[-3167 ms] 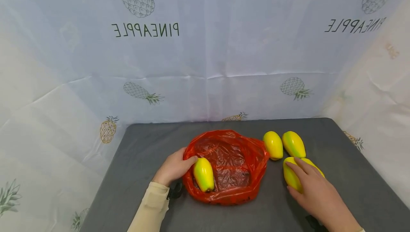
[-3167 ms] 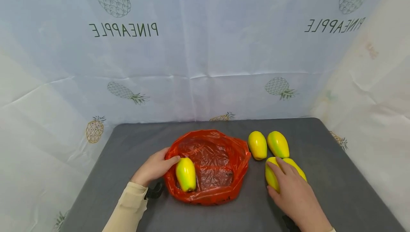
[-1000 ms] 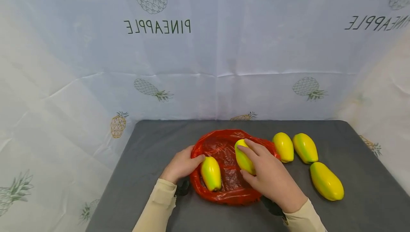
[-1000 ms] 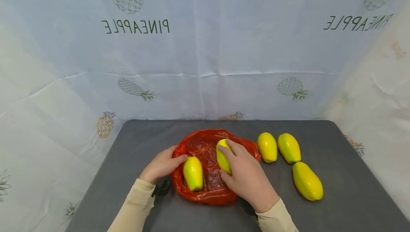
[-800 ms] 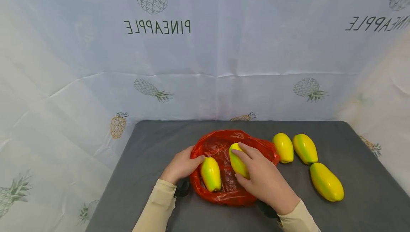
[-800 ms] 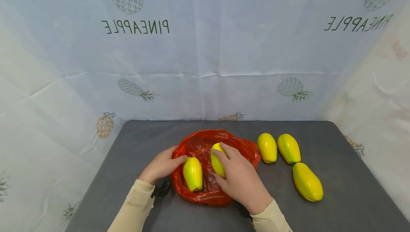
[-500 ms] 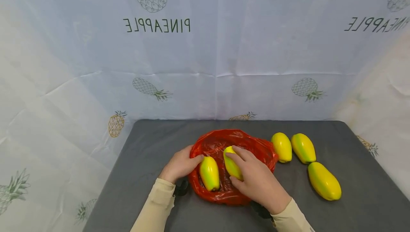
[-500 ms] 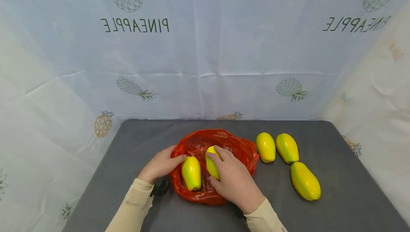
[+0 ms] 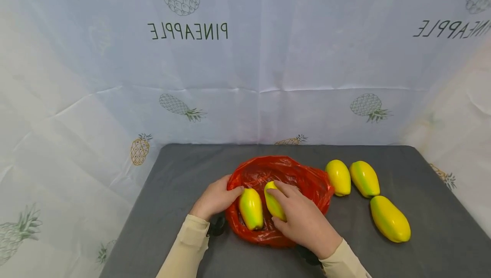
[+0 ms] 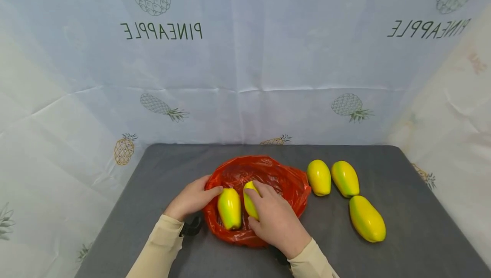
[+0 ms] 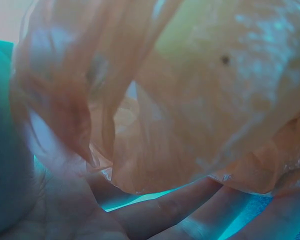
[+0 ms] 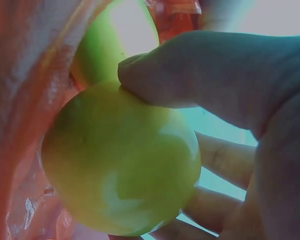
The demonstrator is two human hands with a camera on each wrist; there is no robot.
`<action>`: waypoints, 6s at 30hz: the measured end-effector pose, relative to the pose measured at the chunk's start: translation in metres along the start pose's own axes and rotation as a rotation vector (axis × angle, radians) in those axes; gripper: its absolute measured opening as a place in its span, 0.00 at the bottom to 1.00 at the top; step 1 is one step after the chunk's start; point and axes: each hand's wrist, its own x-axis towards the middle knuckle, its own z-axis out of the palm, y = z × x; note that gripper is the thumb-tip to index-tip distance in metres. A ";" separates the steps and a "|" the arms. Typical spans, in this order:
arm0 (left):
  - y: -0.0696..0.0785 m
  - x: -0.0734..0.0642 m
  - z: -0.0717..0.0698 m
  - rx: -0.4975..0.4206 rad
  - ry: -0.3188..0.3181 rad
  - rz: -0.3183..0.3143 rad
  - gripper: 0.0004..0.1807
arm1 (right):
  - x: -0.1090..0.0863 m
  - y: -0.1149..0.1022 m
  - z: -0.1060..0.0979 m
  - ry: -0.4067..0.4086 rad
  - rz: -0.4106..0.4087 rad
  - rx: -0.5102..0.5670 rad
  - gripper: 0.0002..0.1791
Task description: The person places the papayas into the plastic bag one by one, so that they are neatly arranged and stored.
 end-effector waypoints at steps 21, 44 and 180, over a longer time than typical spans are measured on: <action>0.001 0.000 0.000 0.002 0.002 -0.014 0.32 | 0.004 -0.003 0.012 -0.054 -0.012 0.010 0.36; 0.001 0.000 0.001 0.005 0.011 0.003 0.33 | 0.002 -0.004 0.021 -0.089 -0.038 -0.002 0.37; 0.000 -0.004 0.007 0.035 0.027 -0.028 0.33 | -0.090 0.135 -0.074 0.158 0.286 -0.080 0.41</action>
